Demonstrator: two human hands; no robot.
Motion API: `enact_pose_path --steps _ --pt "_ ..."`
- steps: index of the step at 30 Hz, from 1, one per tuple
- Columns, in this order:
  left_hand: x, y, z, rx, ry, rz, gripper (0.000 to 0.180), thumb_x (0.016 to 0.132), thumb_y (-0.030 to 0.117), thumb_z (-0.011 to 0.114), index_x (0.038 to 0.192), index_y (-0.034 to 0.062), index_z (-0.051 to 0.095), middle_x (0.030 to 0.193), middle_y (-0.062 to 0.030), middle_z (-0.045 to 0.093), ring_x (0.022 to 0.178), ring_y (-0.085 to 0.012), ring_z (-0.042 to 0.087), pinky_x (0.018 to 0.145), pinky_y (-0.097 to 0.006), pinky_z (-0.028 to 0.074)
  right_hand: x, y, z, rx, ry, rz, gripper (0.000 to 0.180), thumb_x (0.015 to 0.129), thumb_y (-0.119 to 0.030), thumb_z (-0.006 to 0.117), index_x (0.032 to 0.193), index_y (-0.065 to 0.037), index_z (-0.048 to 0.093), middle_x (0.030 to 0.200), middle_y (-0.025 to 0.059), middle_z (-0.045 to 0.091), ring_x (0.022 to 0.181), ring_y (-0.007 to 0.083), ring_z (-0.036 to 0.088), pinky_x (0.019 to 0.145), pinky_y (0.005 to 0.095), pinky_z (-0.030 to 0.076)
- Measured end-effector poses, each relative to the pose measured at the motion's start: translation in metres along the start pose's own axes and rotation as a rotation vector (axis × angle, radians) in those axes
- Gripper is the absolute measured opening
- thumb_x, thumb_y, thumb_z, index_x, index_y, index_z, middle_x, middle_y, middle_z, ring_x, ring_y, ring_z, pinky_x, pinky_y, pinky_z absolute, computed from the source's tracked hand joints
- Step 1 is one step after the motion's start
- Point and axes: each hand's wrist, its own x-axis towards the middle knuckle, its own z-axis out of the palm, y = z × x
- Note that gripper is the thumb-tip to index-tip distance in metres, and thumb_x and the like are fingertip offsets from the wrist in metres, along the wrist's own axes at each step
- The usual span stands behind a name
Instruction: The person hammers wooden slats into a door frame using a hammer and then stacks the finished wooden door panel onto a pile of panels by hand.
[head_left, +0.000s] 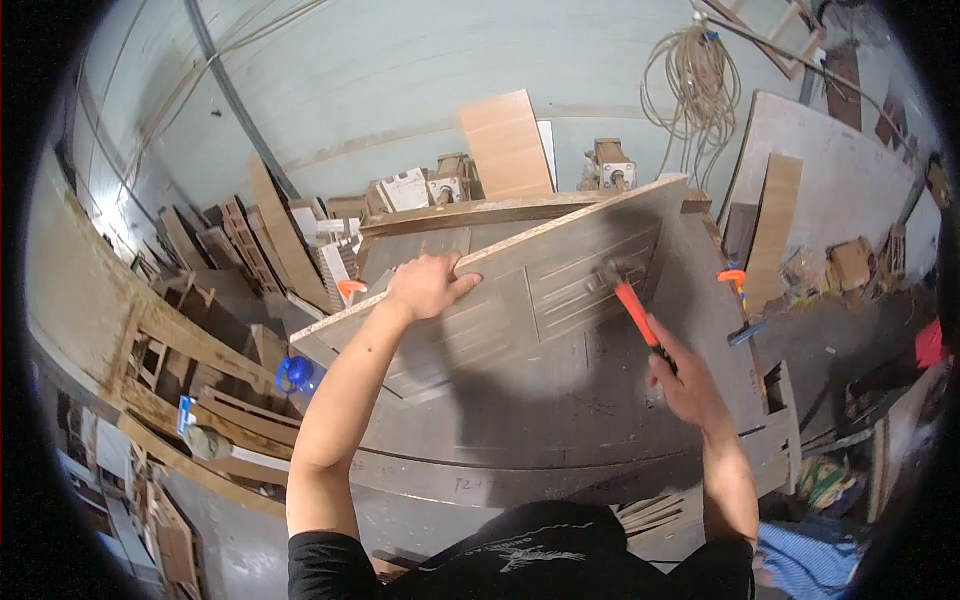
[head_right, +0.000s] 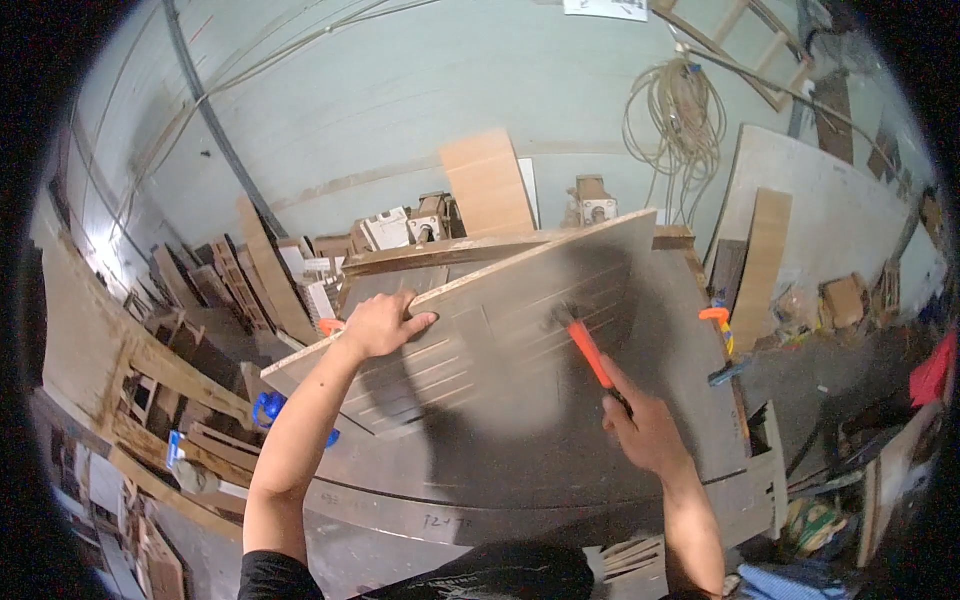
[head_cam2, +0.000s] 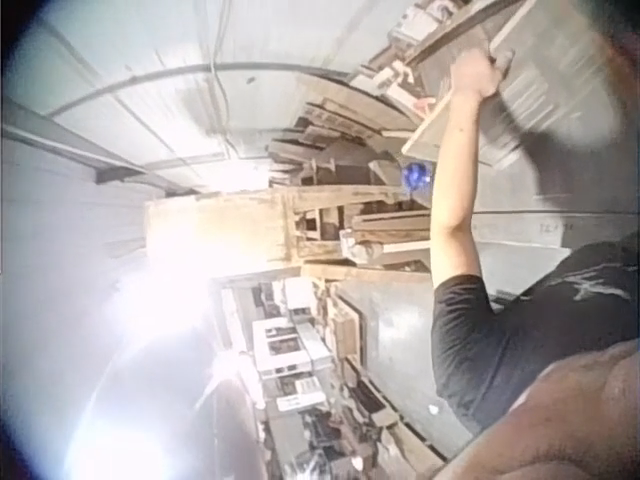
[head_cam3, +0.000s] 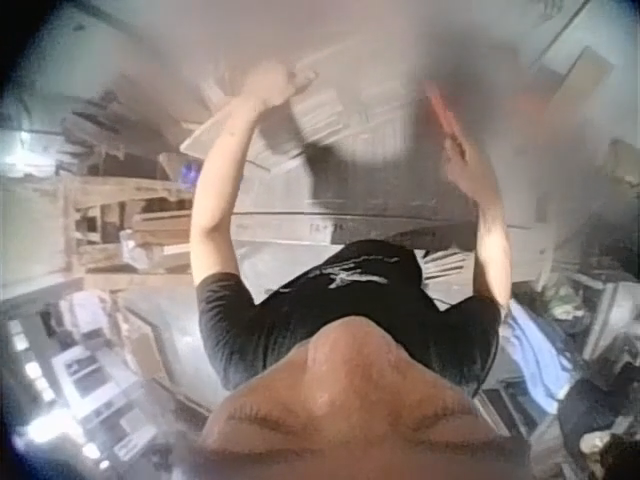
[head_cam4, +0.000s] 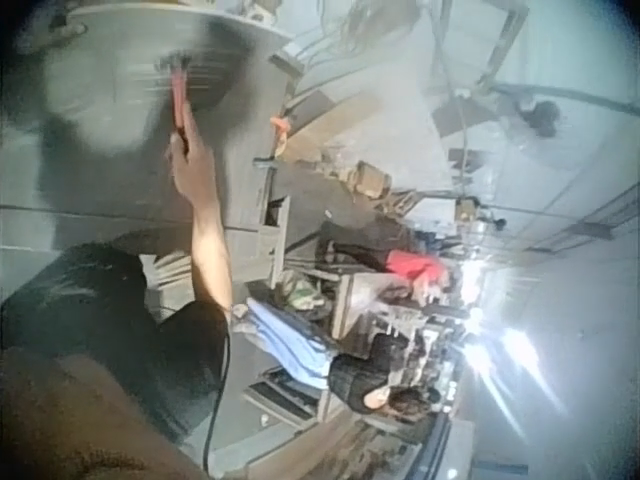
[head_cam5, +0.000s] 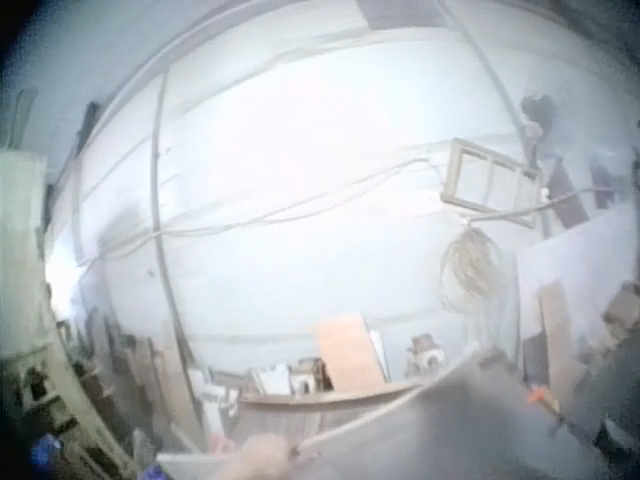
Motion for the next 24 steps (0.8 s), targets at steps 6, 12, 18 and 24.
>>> enact_pose_path --steps 6,12,18,24 --pt "-0.015 0.004 0.003 0.007 0.06 -0.019 0.051 0.092 0.058 0.054 0.1 0.0084 0.063 0.09 -0.0157 0.072 0.09 -0.039 0.068 0.08 -0.051 0.053 0.083 -0.111 0.008 -0.178 -0.124 -0.211 0.056 0.099 -0.012 0.052 0.152 -0.021 0.037 0.072 0.0109 0.062 0.064 0.0231 0.06 0.067 0.0339 0.05" --pt "-0.017 0.002 0.011 -0.02 0.09 0.003 0.05 0.093 0.055 0.054 0.1 0.007 0.063 0.089 -0.0183 0.071 0.089 -0.0384 0.068 0.082 -0.051 0.053 0.112 -0.177 0.005 -0.681 -0.35 -0.043 0.056 0.097 -0.019 0.053 0.148 -0.035 0.037 0.097 0.0256 0.068 0.091 0.047 0.063 0.083 0.0528 0.05" --pt "-0.018 0.0 0.008 -0.026 0.099 0.024 0.049 0.093 0.053 0.055 0.099 0.0051 0.063 0.088 -0.0196 0.071 0.088 -0.04 0.068 0.083 -0.052 0.052 0.103 -0.198 0.009 -0.259 0.109 -0.184 0.056 0.098 -0.016 0.052 0.151 -0.017 0.035 0.108 0.0267 0.066 0.101 0.0454 0.062 0.088 0.0459 0.049" --pt "-0.014 -0.002 0.011 -0.038 0.129 0.051 0.048 0.093 0.052 0.055 0.101 0.0056 0.062 0.087 -0.0196 0.071 0.088 -0.0408 0.068 0.083 -0.052 0.053 0.109 -0.165 0.028 -0.739 -0.315 -0.039 0.055 0.096 -0.018 0.056 0.149 -0.017 0.039 0.106 0.0282 0.065 0.097 0.0478 0.062 0.085 0.0518 0.049"
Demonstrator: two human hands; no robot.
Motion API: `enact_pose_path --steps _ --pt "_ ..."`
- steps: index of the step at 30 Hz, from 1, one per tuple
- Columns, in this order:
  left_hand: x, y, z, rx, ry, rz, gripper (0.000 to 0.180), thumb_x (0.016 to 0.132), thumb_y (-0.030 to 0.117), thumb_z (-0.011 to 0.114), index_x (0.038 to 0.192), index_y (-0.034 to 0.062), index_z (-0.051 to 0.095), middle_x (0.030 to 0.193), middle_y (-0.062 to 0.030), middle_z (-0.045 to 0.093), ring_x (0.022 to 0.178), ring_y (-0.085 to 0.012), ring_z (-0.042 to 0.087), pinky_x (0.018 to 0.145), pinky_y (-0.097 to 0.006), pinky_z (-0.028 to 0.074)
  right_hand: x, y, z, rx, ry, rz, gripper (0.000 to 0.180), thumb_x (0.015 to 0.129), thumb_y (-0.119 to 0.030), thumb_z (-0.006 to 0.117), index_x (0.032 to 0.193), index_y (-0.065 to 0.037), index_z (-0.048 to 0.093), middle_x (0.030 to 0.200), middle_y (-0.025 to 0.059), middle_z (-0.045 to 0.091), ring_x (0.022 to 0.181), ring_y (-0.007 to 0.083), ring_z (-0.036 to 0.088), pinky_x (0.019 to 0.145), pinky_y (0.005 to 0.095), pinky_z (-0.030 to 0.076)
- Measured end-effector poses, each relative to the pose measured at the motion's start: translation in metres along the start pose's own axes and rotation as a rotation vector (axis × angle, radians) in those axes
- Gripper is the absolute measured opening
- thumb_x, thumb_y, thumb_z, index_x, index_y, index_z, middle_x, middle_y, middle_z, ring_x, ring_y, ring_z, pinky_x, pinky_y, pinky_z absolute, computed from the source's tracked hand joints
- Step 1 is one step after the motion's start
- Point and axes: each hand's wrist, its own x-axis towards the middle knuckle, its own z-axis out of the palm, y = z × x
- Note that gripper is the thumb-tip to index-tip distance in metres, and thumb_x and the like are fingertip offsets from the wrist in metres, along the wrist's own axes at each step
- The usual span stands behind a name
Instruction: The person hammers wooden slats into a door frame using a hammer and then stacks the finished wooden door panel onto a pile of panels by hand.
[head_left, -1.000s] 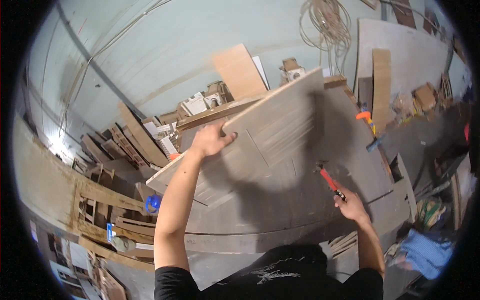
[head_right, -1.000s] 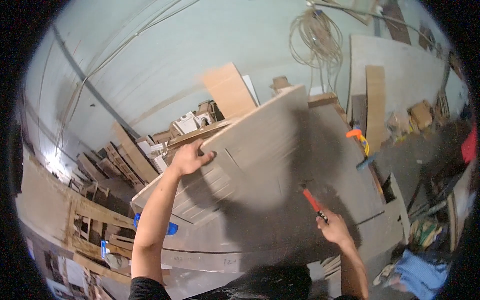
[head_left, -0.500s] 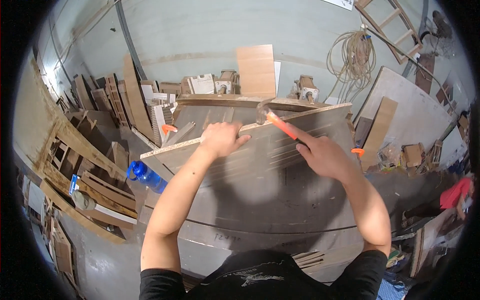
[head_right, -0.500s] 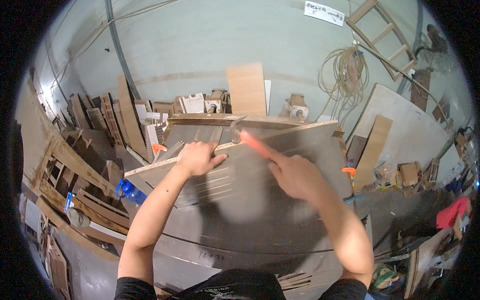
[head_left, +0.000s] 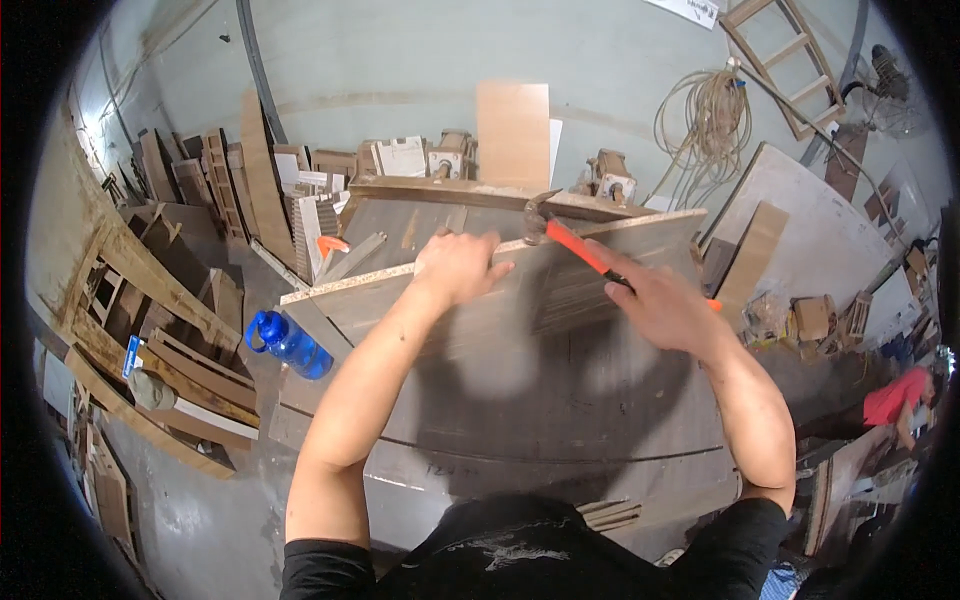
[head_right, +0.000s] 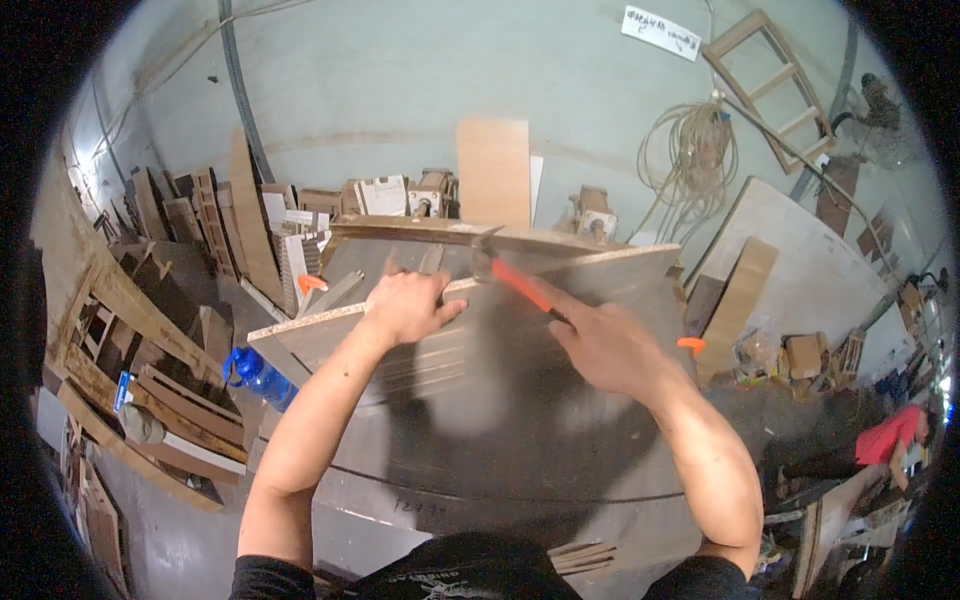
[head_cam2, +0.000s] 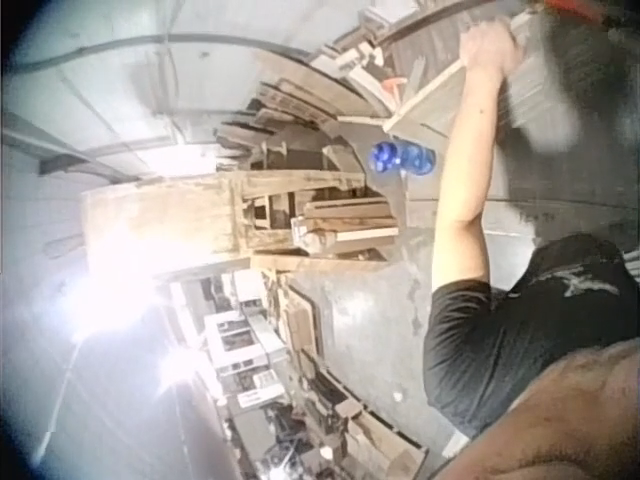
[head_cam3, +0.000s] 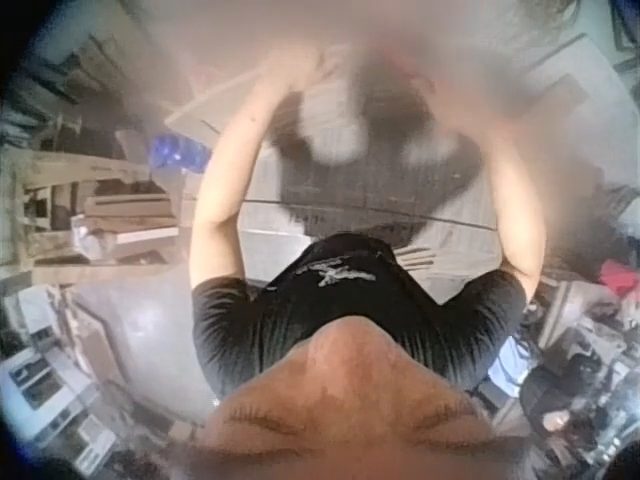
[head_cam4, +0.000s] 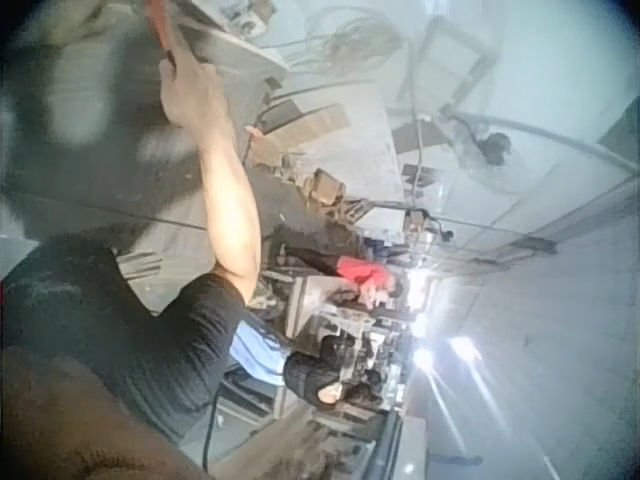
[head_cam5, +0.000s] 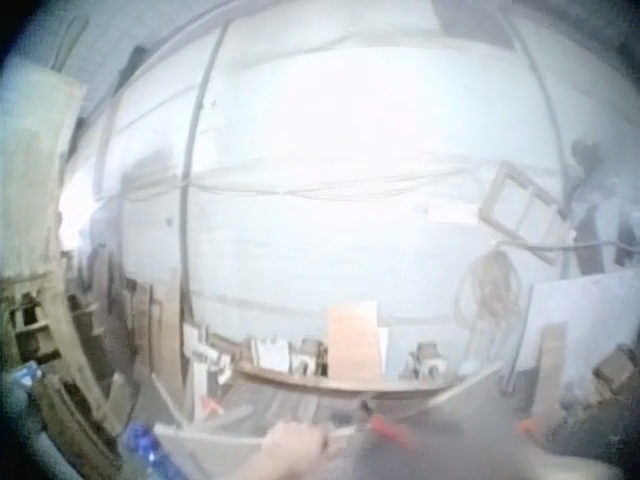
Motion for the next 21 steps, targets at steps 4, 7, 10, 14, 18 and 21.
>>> enact_pose_path --steps 4,7,10,14,18,21 --pt "-0.001 0.001 0.0 0.038 -0.03 -0.007 0.048 0.093 0.052 0.054 0.103 0.0058 0.062 0.087 -0.02 0.071 0.088 -0.0409 0.068 0.086 -0.052 0.051 0.0 -0.002 -0.019 0.18 0.391 -0.135 0.054 0.098 -0.018 0.054 0.15 -0.024 0.038 0.102 0.027 0.067 0.093 0.0427 0.066 0.086 0.0455 0.051" --pt "-0.002 0.002 -0.004 0.017 -0.035 -0.014 0.049 0.093 0.053 0.053 0.103 0.0061 0.063 0.087 -0.0204 0.071 0.09 -0.0407 0.068 0.09 -0.051 0.049 -0.005 -0.014 -0.024 0.367 0.656 -0.146 0.051 0.099 -0.017 0.053 0.149 -0.017 0.039 0.113 0.0226 0.065 0.106 0.0355 0.063 0.093 0.04 0.048" --pt "0.001 0.005 -0.002 0.044 -0.015 0.004 0.048 0.093 0.053 0.054 0.103 0.0061 0.063 0.088 -0.0204 0.071 0.091 -0.0397 0.068 0.093 -0.051 0.048 -0.009 -0.01 -0.015 0.127 0.206 0.054 0.054 0.099 -0.022 0.054 0.15 -0.016 0.036 0.124 0.0221 0.063 0.115 0.0416 0.059 0.096 0.0435 0.048" --pt "0.0 0.003 0.001 0.038 -0.027 0.005 0.046 0.092 0.05 0.056 0.104 0.0062 0.062 0.086 -0.0193 0.071 0.092 -0.0384 0.068 0.099 -0.05 0.045 -0.01 0.013 0.009 0.112 -0.003 0.034 0.055 0.097 -0.024 0.055 0.15 -0.023 0.038 0.117 0.0262 0.063 0.107 0.0459 0.06 0.09 0.0485 0.049" --pt "-0.006 -0.007 0.005 0.066 0.032 0.036 0.045 0.091 0.049 0.057 0.106 0.0056 0.06 0.085 -0.0182 0.071 0.09 -0.037 0.068 0.106 -0.05 0.039 -0.029 0.081 0.075 0.393 0.619 -0.212 0.051 0.095 -0.023 0.061 0.143 -0.014 0.047 0.101 0.0264 0.067 0.099 0.0389 0.067 0.085 0.044 0.052" --pt "-0.026 -0.028 -0.007 -0.008 0.096 0.049 0.04 0.091 0.045 0.062 0.104 0.0069 0.06 0.079 -0.0155 0.071 0.083 -0.0366 0.068 0.105 -0.051 0.04 -0.079 0.157 0.135 0.486 0.474 0.198 0.041 0.092 -0.024 0.065 0.127 -0.005 0.059 0.091 0.0221 0.069 0.093 0.0316 0.07 0.08 0.0408 0.052"
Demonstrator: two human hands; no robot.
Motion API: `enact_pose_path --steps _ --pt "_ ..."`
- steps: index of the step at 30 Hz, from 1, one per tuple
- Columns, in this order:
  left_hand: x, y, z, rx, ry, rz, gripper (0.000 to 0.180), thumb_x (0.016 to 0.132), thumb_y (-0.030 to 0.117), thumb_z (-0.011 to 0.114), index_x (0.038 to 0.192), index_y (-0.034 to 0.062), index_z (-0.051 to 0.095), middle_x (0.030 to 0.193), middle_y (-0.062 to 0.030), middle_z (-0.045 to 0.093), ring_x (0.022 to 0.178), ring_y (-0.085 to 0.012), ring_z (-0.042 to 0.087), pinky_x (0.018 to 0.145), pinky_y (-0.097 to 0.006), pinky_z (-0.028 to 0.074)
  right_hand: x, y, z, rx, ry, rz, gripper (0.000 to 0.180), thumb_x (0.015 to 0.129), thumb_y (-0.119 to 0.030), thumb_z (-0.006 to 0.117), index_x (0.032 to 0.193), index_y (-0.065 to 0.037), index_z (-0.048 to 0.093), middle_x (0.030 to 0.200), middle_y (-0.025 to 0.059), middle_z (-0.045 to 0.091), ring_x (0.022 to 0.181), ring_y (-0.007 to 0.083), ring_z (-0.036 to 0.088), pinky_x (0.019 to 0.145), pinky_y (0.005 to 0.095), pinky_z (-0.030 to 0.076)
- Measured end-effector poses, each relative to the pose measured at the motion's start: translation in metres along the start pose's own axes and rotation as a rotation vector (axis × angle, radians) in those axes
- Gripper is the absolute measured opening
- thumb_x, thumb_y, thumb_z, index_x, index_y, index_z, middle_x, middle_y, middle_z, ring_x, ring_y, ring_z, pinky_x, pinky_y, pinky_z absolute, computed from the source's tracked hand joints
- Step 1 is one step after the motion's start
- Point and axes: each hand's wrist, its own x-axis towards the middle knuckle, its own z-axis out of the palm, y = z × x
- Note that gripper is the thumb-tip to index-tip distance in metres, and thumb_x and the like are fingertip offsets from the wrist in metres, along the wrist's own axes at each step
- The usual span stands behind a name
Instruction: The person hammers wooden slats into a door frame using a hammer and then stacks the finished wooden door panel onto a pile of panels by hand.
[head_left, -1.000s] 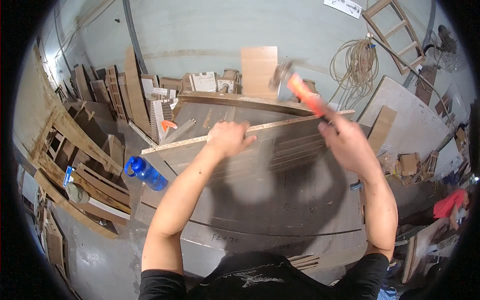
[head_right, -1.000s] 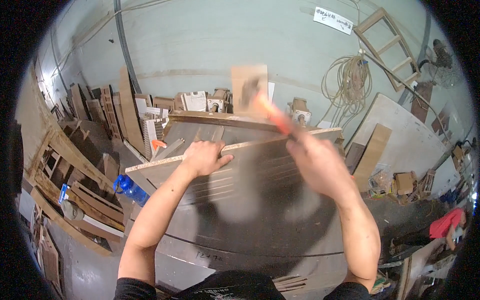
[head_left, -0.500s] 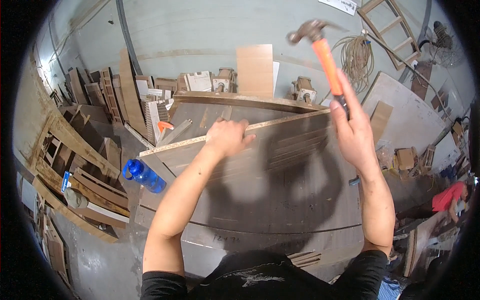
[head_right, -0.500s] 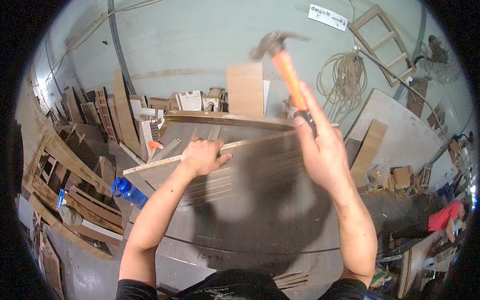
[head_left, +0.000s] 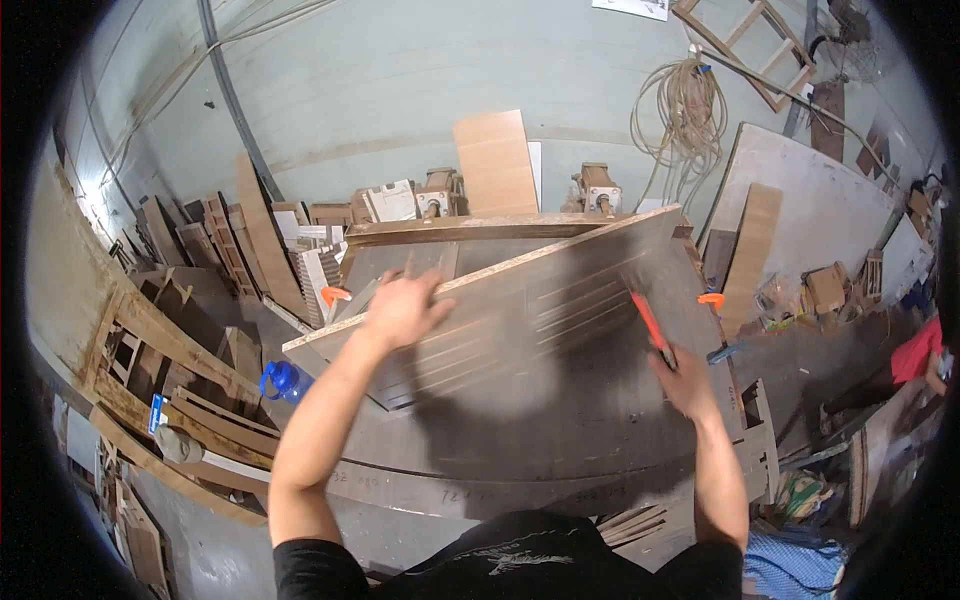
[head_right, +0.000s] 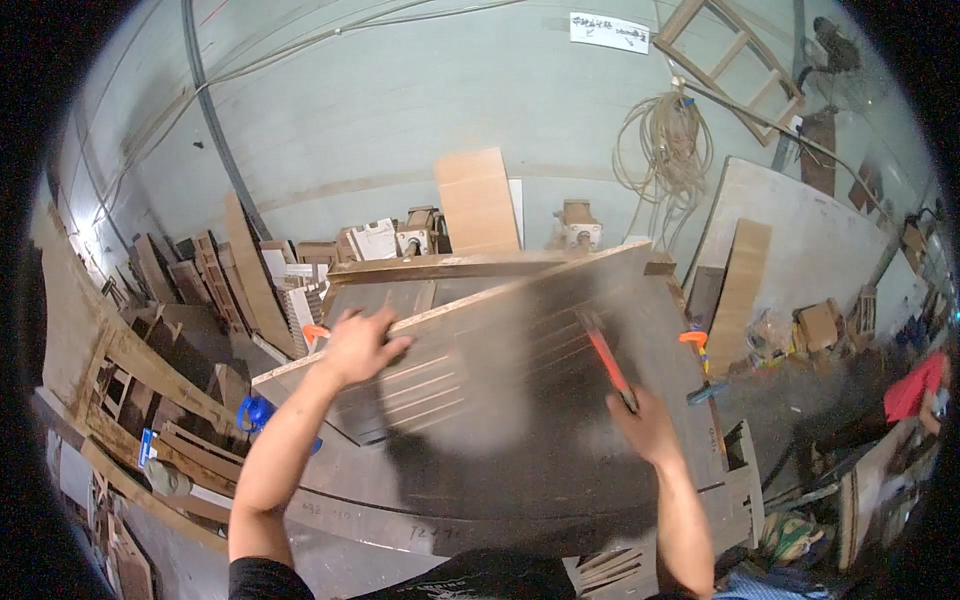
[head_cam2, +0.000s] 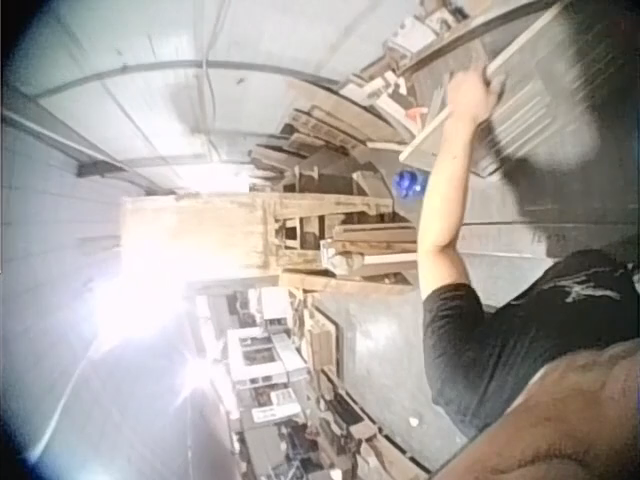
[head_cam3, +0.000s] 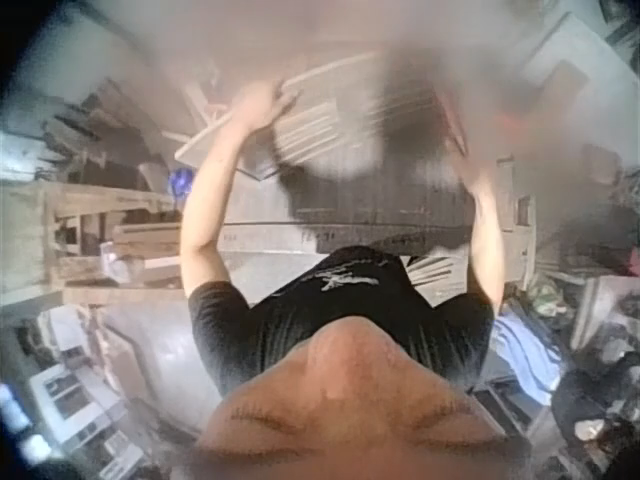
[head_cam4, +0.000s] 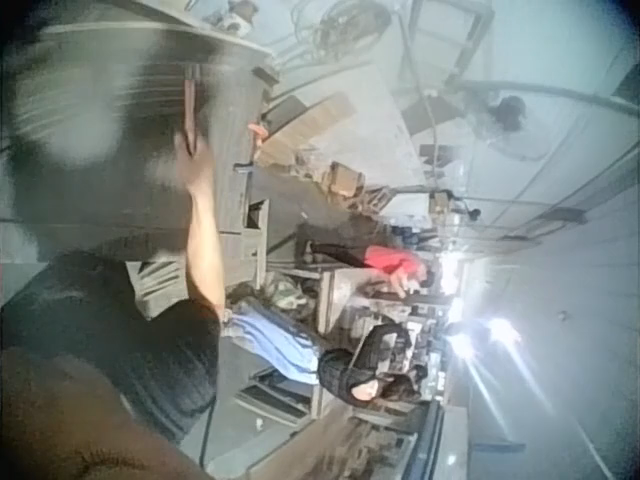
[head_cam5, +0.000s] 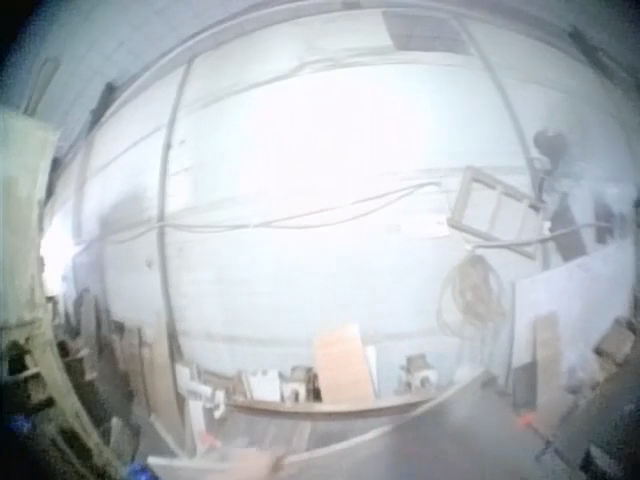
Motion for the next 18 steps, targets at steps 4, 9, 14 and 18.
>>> enact_pose_path --steps 4,9,14,18 --pt "-0.053 -0.045 -0.026 0.137 0.094 -0.157 0.041 0.09 0.05 0.062 0.092 0.0092 0.067 0.074 -0.0119 0.069 0.079 -0.0336 0.068 0.084 -0.045 0.048 -0.08 0.117 -0.008 -0.157 -0.04 0.504 0.033 0.087 -0.02 0.066 0.117 -0.008 0.066 0.097 0.0208 0.07 0.096 0.0352 0.068 0.081 0.0433 0.052" --pt "-0.07 -0.073 -0.033 0.127 0.045 -0.418 0.054 0.088 0.058 0.06 0.106 0.0079 0.068 0.081 -0.018 0.069 0.083 -0.0405 0.066 0.077 -0.048 0.051 -0.151 0.215 0.026 -0.29 -0.028 0.65 0.04 0.081 -0.023 0.069 0.12 -0.014 0.066 0.107 0.021 0.067 0.101 0.0395 0.063 0.087 0.045 0.05" --pt "-0.051 -0.074 -0.023 0.104 -0.033 -0.517 0.063 0.089 0.065 0.054 0.11 0.0081 0.069 0.092 -0.0192 0.071 0.094 -0.038 0.068 0.081 -0.048 0.052 -0.13 0.213 0.088 -0.213 0.3 0.278 0.063 0.078 -0.029 0.077 0.133 -0.009 0.056 0.125 0.0207 0.057 0.118 0.0397 0.052 0.102 0.048 0.042" --pt "-0.041 -0.086 0.013 -0.057 -0.069 -0.512 0.068 0.09 0.066 0.053 0.094 0.0012 0.071 0.09 -0.0231 0.07 0.093 -0.0394 0.067 0.082 -0.047 0.052 -0.111 0.147 0.179 -0.139 -0.062 0.266 0.053 0.09 -0.024 0.069 0.135 -0.002 0.053 0.116 0.0191 0.063 0.107 0.0353 0.061 0.096 0.045 0.047"
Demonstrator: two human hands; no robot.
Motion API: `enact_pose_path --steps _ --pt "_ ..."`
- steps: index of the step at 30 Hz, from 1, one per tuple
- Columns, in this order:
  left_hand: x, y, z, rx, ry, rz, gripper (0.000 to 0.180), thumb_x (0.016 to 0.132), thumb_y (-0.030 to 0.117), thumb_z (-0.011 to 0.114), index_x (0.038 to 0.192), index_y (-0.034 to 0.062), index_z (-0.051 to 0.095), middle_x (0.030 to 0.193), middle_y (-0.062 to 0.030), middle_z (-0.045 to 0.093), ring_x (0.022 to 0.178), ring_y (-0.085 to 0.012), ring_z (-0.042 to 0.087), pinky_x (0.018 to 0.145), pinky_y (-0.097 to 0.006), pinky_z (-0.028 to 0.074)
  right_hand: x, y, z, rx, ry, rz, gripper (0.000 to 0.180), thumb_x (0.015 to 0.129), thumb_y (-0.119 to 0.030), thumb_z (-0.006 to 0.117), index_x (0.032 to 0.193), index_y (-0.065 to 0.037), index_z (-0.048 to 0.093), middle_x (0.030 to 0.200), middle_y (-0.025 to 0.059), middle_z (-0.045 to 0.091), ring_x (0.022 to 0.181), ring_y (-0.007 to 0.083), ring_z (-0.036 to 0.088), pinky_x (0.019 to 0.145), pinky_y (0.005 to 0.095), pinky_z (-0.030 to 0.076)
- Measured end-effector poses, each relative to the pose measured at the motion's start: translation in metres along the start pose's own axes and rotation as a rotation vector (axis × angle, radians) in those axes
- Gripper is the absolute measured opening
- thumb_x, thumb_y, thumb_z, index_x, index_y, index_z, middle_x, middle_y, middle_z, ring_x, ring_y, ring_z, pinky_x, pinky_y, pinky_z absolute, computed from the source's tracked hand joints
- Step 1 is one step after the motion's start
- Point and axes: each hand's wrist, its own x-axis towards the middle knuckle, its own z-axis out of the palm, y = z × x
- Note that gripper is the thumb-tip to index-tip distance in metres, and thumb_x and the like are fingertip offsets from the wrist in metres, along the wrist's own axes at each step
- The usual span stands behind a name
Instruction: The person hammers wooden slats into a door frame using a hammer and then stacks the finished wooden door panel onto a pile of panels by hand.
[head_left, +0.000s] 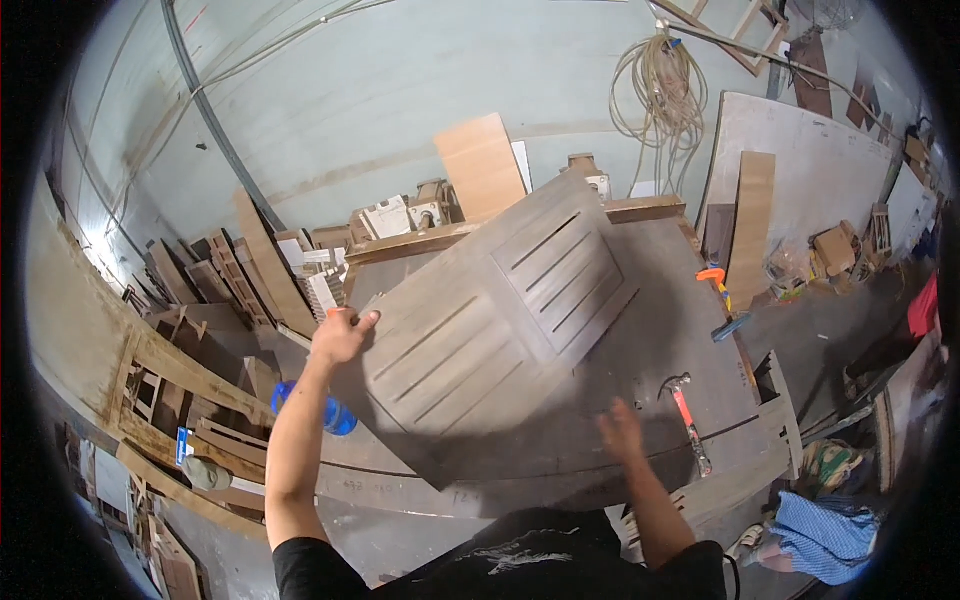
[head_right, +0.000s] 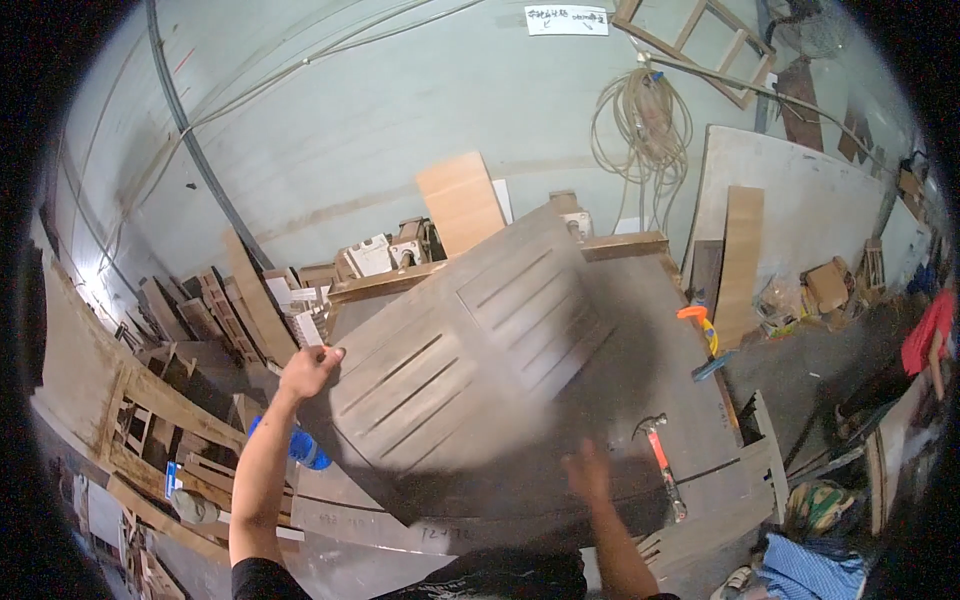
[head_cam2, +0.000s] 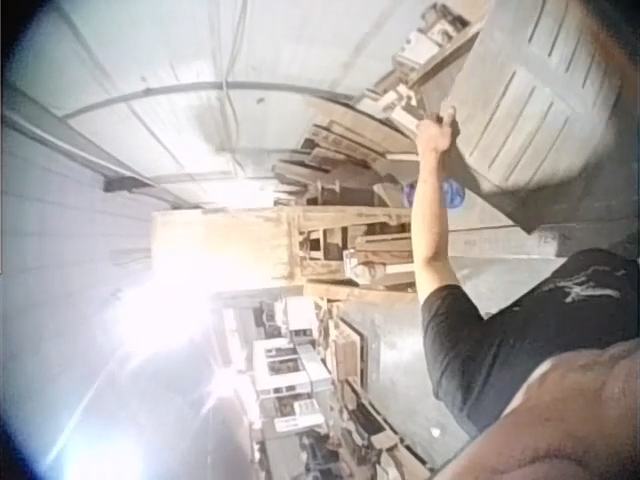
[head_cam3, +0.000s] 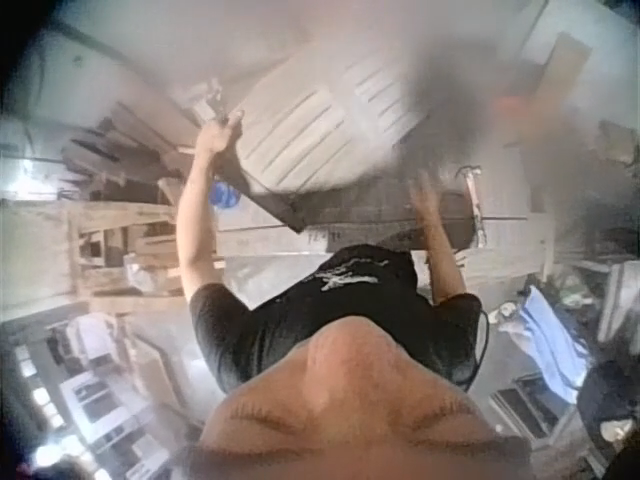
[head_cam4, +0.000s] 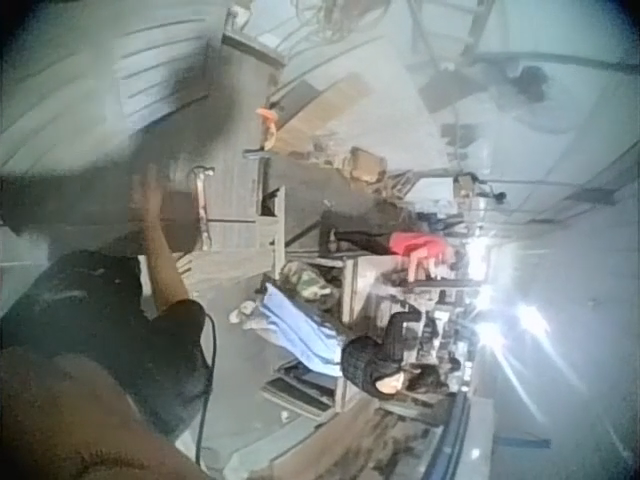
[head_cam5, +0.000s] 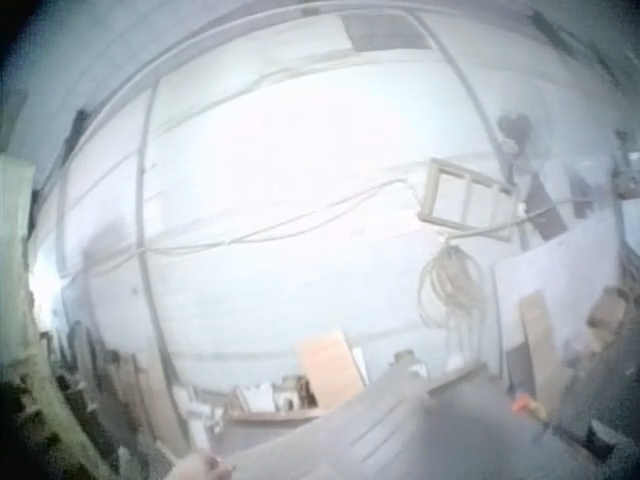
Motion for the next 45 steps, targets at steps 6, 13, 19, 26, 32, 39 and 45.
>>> enact_pose_path --steps 6,13,19,26,32,39,45 --pt "-0.016 -0.044 0.101 -0.254 -0.197 -0.108 0.063 0.094 0.058 0.055 0.09 -0.0023 0.071 0.08 -0.0208 0.067 0.082 -0.029 0.065 0.078 -0.041 0.05 -0.031 -0.06 0.121 1.072 -0.218 0.426 0.065 0.1 -0.035 0.057 0.147 0.002 0.032 0.131 0.0124 0.056 0.116 0.0247 0.055 0.102 0.0386 0.043" --pt "-0.106 -0.066 0.221 -0.715 -0.378 -0.305 0.065 0.098 0.041 0.06 0.145 0.0014 0.043 0.108 -0.0108 0.065 0.096 -0.0193 0.059 0.088 -0.034 0.047 -0.004 -0.043 0.059 0.975 0.136 0.442 0.069 0.098 -0.028 0.059 0.151 -0.003 0.023 0.138 0.0206 0.049 0.125 0.0283 0.049 0.104 0.0412 0.04" --pt "-0.191 -0.03 0.254 -0.909 -0.381 -0.373 0.069 0.09 0.033 0.07 0.148 0.0081 0.042 0.114 -0.0109 0.066 0.107 -0.0215 0.06 0.096 -0.03 0.045 0.029 0.023 0.041 0.768 0.085 0.227 0.052 0.092 -0.017 0.069 0.139 -0.007 0.049 0.131 0.0123 0.056 0.112 0.021 0.055 0.096 0.0355 0.047" --pt "-0.229 -0.035 0.281 -0.334 -0.394 -0.299 0.072 0.077 0.042 0.074 0.138 0.0105 0.054 0.159 -0.0167 0.02 0.144 -0.0391 0.021 0.115 -0.064 0.007 0.024 0.052 0.031 0.166 0.168 0.096 0.051 0.082 -0.021 0.078 0.13 -0.012 0.062 0.131 0.0157 0.053 0.118 0.028 0.053 0.099 0.0398 0.046" --pt "-0.272 -0.039 0.281 -0.183 -0.276 -0.057 0.08 0.083 0.044 0.072 0.146 0.0054 0.041 0.159 -0.0165 0.024 0.148 -0.0365 0.016 0.118 -0.06 -0.001 -0.028 0.016 -0.006 -0.164 -0.025 0.157 0.064 0.085 -0.045 0.068 0.139 -0.015 0.054 0.14 0.0113 0.05 0.131 0.0333 0.042 0.11 0.0555 0.03" --pt "-0.299 -0.041 0.279 -0.232 -0.156 -0.05 0.064 0.083 0.039 0.073 0.138 0.0102 0.055 0.153 -0.0091 0.039 0.148 -0.0317 0.022 0.118 -0.061 0.0 -0.133 0.034 -0.021 -0.455 0.011 -0.004 0.064 0.085 -0.049 0.066 0.138 -0.015 0.056 0.151 0.0116 0.04 0.143 0.0341 0.03 0.116 0.0587 0.013" --pt "-0.288 -0.059 0.278 -0.257 -0.072 -0.051 0.035 0.088 0.03 0.069 0.119 0.014 0.07 0.133 -0.0046 0.06 0.136 -0.0292 0.04 0.118 -0.055 0.012 -0.13 0.039 -0.022 -0.312 0.074 -0.028 0.039 0.089 -0.036 0.065 0.126 -0.021 0.067 0.147 0.0056 0.047 0.142 0.0322 0.033 0.116 0.0578 0.014"
